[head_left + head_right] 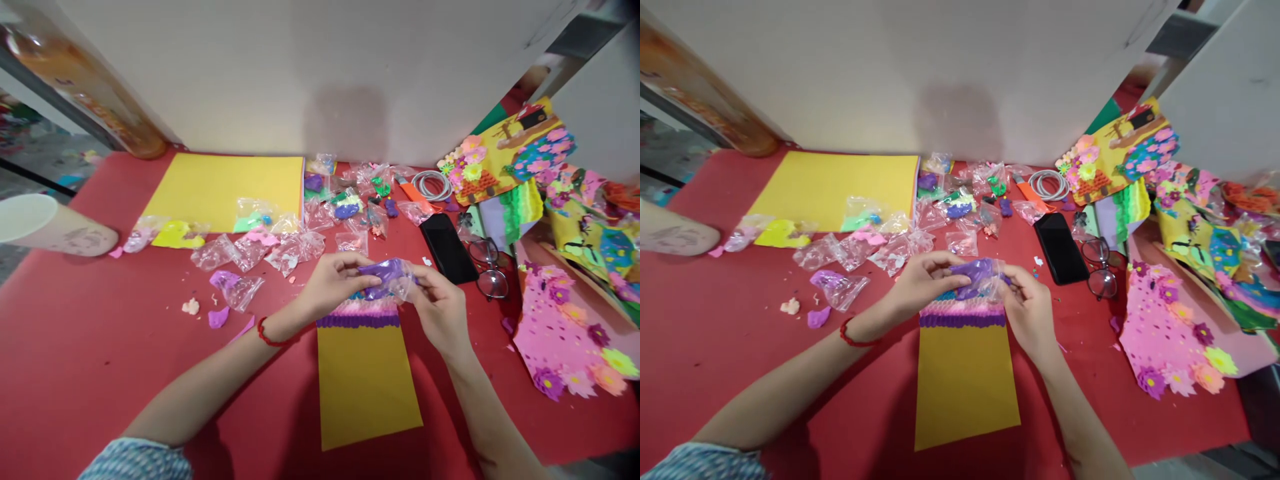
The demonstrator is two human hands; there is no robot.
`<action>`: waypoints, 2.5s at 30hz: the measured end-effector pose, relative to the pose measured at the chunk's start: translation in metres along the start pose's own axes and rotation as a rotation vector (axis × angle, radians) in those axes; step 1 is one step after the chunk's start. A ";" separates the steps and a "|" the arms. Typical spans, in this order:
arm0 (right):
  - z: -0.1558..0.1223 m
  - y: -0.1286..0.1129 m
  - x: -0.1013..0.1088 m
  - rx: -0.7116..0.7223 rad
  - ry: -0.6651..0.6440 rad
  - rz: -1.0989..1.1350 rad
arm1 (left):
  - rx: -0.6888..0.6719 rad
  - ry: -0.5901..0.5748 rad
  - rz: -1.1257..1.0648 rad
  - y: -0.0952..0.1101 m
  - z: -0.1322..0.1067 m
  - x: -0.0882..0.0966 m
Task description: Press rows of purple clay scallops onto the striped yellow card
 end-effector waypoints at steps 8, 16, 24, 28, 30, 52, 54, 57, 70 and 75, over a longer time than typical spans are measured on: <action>0.001 0.002 -0.008 -0.145 -0.247 0.087 | -0.373 -0.008 0.300 0.004 -0.006 -0.003; 0.001 0.005 -0.005 -0.108 -0.321 0.116 | -0.394 -0.109 0.421 0.010 -0.006 0.001; -0.006 0.002 -0.006 -0.073 -0.350 0.055 | -0.432 -0.245 0.519 0.009 -0.003 0.005; -0.009 0.000 -0.004 0.018 -0.406 -0.014 | -0.457 -0.282 0.565 0.009 -0.005 0.004; -0.009 0.001 -0.002 0.008 -0.408 0.011 | -0.457 -0.355 0.531 0.013 -0.007 0.005; -0.014 0.000 0.006 0.091 -0.166 0.027 | -0.284 -0.115 0.362 0.024 -0.004 0.016; -0.011 0.001 0.010 0.047 -0.071 0.075 | -0.337 -0.042 0.407 0.025 -0.002 0.020; -0.007 0.005 0.015 0.006 0.009 0.113 | -0.393 0.003 0.495 0.027 0.000 0.026; -0.004 0.027 0.008 -0.267 -0.079 0.443 | -0.546 0.103 1.059 -0.003 0.054 0.046; -0.010 0.027 0.002 -0.330 -0.112 0.412 | -0.679 0.180 1.298 0.002 0.051 0.044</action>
Point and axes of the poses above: each hand's wrist, its own z-axis towards the middle knuckle, its own x-axis out of the back of the hand, y = z × x, the point moved 2 cm from there along z, towards the middle knuckle, and after that the axes turned 11 degrees about y, right-handed, at the moved point
